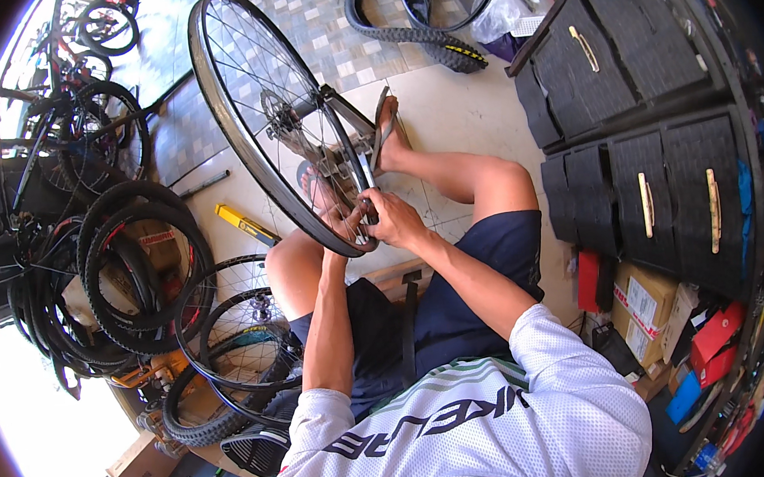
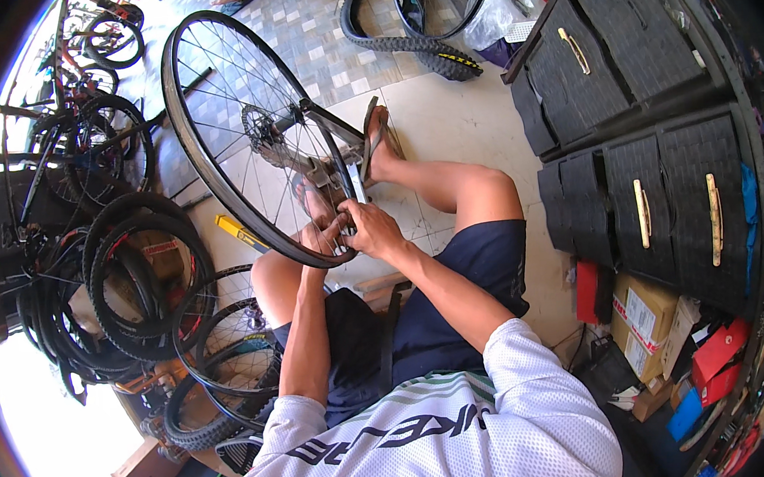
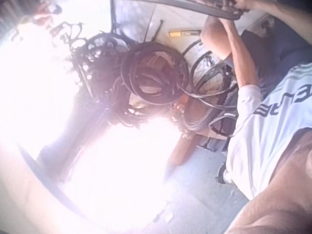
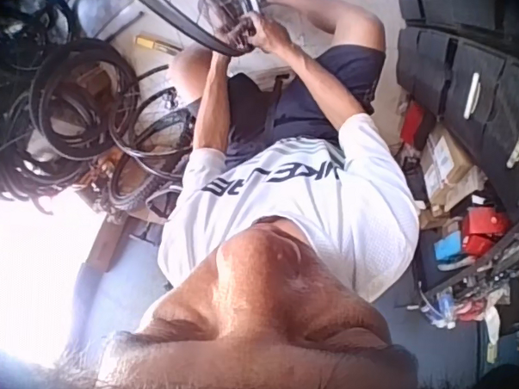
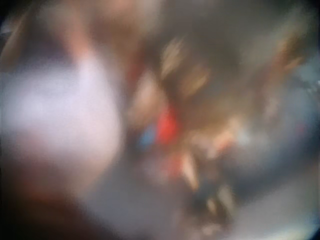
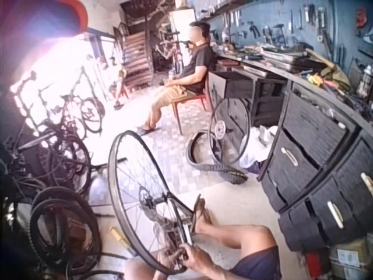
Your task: The person sits on the floor and repeatedly adjusts the spokes of a bicycle wheel using a spoke wrench. They rotate the wheel to access different sections and continue tightening or loosening spokes across the rim.
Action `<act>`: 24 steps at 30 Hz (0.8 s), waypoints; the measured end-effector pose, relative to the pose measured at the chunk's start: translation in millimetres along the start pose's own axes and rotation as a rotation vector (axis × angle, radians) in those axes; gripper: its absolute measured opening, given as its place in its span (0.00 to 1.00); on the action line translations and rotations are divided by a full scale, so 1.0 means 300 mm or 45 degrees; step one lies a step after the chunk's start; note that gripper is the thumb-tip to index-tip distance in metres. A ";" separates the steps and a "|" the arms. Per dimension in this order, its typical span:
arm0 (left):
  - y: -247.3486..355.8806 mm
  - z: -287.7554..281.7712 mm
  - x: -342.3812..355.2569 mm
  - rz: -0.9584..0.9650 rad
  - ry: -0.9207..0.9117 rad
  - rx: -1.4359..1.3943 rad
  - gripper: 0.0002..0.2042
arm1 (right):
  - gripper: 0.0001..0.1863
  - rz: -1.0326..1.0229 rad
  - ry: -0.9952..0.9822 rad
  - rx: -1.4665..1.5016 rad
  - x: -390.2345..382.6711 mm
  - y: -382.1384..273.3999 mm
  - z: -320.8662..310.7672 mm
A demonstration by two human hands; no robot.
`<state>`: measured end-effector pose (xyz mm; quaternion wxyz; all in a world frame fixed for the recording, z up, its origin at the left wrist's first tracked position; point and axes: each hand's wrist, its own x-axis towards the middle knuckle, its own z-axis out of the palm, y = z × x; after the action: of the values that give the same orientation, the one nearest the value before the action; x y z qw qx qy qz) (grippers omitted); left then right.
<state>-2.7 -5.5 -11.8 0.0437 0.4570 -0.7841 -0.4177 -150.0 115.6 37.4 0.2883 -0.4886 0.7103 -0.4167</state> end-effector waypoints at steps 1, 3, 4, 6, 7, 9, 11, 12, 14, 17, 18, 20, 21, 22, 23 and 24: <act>-0.011 -0.003 -0.009 0.409 0.018 0.302 0.23 | 0.29 -0.004 0.014 -0.014 0.000 -0.002 0.000; 0.061 -0.010 -0.027 0.827 0.118 0.615 0.26 | 0.30 0.022 0.000 -0.036 -0.004 0.021 -0.013; 0.105 -0.015 -0.038 0.832 0.100 0.629 0.27 | 0.30 0.042 -0.035 -0.035 -0.006 0.030 -0.020; 0.067 -0.045 -0.070 0.846 0.218 0.419 0.28 | 0.30 0.083 -0.132 0.119 0.003 0.007 -0.013; 0.051 -0.051 -0.070 0.672 0.169 0.197 0.28 | 0.30 0.131 -0.182 0.256 0.004 0.008 -0.013; 0.094 -0.049 -0.068 0.148 0.001 -0.380 0.27 | 0.31 0.193 -0.229 0.414 0.005 0.037 -0.013; 0.111 -0.042 -0.070 0.038 -0.105 -0.531 0.23 | 0.31 0.167 -0.142 0.323 0.003 0.043 -0.004; 0.105 -0.040 -0.073 0.282 -0.029 -0.347 0.20 | 0.31 0.152 -0.102 0.279 0.001 0.036 0.002; 0.097 -0.050 -0.071 0.819 0.099 0.387 0.17 | 0.31 0.083 -0.015 0.099 -0.005 0.032 0.011; 0.137 0.018 -0.034 0.121 0.018 -0.431 0.25 | 0.31 0.038 0.072 0.050 -0.008 0.047 0.012; 0.044 0.031 -0.015 0.259 0.123 -0.398 0.26 | 0.31 0.006 0.074 0.094 0.001 0.017 0.023; -0.141 0.056 0.026 0.533 0.335 -0.293 0.30 | 0.31 0.100 -0.067 0.195 0.012 -0.032 0.038; -0.164 0.034 0.043 0.559 0.370 0.019 0.30 | 0.31 0.168 -0.124 0.227 0.011 -0.025 0.036; -0.179 0.037 0.029 0.451 0.260 -0.118 0.30 | 0.31 0.175 -0.123 0.261 0.014 -0.022 0.035; -0.113 0.068 0.030 0.351 0.122 -0.279 0.31 | 0.31 0.214 -0.094 0.273 0.008 0.030 0.017; -0.051 0.070 0.015 0.231 0.013 -0.415 0.31 | 0.31 0.242 -0.078 0.295 0.001 0.060 0.008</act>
<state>-4.4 0.5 -37.3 0.1584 0.3733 -0.7439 -0.5312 -156.2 117.6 20.5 0.4023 -0.3950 0.6916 -0.4515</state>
